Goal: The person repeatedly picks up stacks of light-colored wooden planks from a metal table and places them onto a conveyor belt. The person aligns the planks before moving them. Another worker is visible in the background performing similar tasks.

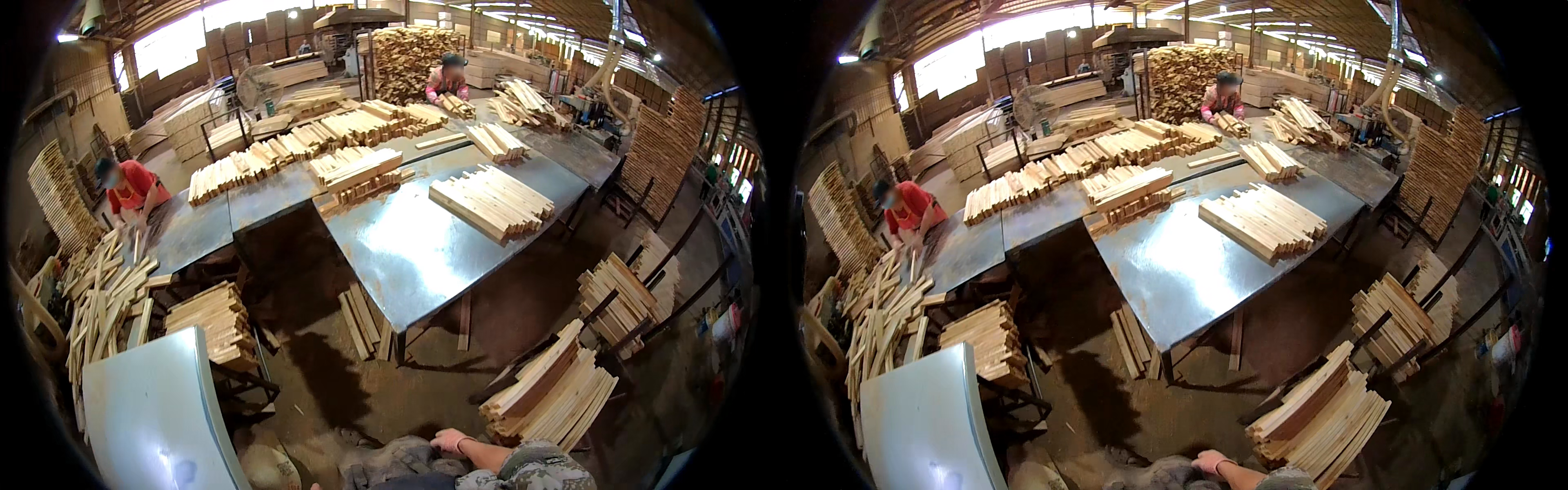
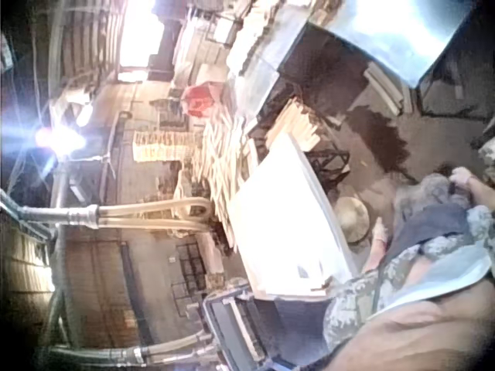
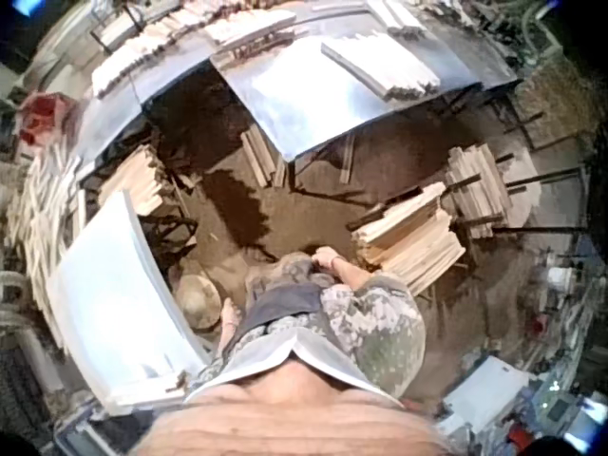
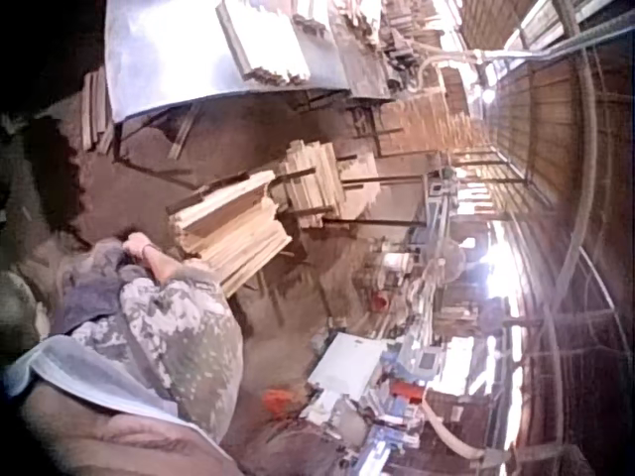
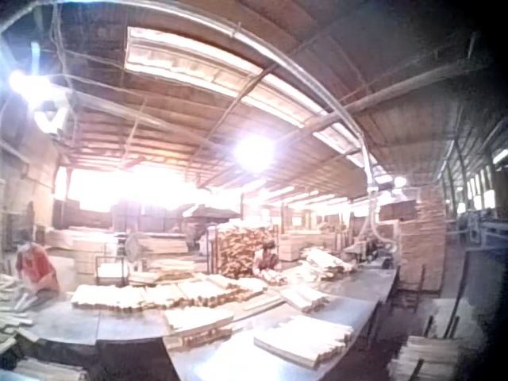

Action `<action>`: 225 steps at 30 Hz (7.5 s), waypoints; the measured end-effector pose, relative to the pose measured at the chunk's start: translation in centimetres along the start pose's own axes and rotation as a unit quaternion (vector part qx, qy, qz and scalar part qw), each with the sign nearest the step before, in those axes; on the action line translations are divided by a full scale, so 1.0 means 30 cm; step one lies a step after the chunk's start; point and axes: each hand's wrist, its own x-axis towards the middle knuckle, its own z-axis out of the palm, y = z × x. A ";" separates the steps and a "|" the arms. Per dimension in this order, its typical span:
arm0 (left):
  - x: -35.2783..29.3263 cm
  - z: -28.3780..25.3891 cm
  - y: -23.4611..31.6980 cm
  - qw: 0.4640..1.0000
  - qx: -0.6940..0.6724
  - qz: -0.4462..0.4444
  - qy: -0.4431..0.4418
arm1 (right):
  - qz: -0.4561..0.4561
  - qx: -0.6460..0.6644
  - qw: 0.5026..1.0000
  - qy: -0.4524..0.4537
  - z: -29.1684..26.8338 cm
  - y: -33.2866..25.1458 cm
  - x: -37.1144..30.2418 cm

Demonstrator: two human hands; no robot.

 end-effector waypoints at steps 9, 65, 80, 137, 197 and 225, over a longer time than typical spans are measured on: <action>0.400 0.292 0.510 0.989 0.136 -0.040 0.048 | -0.025 -0.212 0.974 -0.079 -0.096 0.204 0.299; 2.293 1.701 4.794 0.908 0.210 0.332 0.145 | 0.032 0.226 0.966 0.119 -3.278 -2.627 3.039; 2.684 1.614 5.220 0.778 0.368 0.362 0.359 | 0.013 0.060 0.940 0.336 -3.785 -2.852 3.732; 2.084 1.261 4.473 0.818 0.453 0.266 0.232 | -0.037 0.223 0.963 0.145 -3.329 -2.332 2.872; 1.760 1.985 3.430 0.808 0.434 0.300 0.262 | -0.108 0.503 0.854 -0.077 -2.942 -2.316 2.462; 1.518 1.996 3.364 0.967 -0.227 0.102 -0.053 | -0.011 0.666 0.696 -0.268 -2.714 -2.326 2.421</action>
